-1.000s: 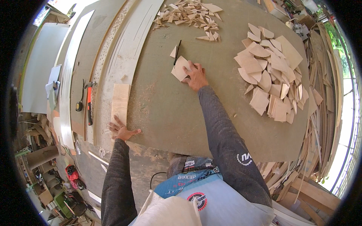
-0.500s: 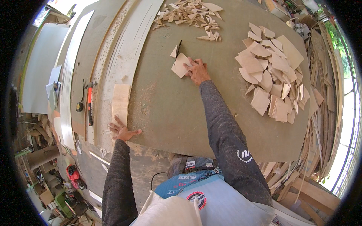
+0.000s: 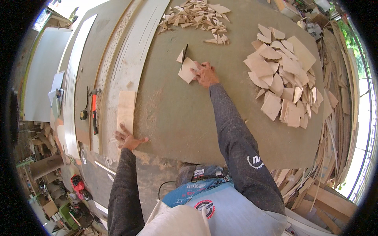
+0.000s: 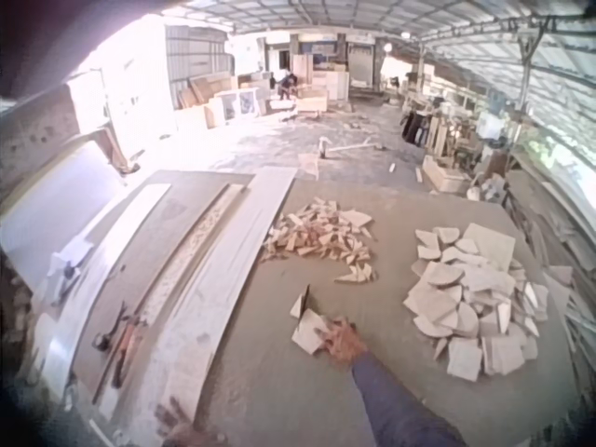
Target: The person cuts small wooden pieces using a table saw, moving the pieces through the blade by hand.
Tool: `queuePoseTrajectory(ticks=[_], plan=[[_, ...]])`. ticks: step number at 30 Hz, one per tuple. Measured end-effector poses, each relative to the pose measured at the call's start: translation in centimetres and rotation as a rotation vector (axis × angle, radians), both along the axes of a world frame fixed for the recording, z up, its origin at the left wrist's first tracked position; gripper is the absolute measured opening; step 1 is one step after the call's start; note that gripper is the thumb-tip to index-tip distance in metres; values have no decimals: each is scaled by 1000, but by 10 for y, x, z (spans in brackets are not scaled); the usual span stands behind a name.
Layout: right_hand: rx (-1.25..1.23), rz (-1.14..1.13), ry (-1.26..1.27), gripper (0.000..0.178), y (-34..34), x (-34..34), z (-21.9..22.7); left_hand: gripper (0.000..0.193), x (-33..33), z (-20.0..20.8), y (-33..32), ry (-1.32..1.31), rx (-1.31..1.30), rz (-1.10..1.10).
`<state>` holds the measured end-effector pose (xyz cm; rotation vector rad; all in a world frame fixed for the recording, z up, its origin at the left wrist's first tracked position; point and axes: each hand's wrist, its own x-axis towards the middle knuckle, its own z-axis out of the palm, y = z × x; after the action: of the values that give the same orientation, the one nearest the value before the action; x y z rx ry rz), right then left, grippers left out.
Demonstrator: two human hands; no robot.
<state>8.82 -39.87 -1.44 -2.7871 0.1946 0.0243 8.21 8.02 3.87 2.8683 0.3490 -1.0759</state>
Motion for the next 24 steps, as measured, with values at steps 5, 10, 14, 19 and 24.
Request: queuePoseTrajectory(ticks=[5, 10, 14, 19, 24], plan=[[37, -47, -34, 44, 10, -2, 8, 175, -2, 0, 4, -5, 1, -8], [33, -52, -21, 43, 5, 1, 0, 176, 3, -11, 6, 6, 17, -8], [24, -53, -6, 45, 5, 3, 7, 177, 1, -7, 6, 4, 0, -5], [43, -69, -4, 47, 4, 6, 7, 176, 2, -8, 5, 9, 7, 10], [57, -89, 19, 47, 6, 9, 8, 177, 2, -6, 5, 12, 3, 16]])
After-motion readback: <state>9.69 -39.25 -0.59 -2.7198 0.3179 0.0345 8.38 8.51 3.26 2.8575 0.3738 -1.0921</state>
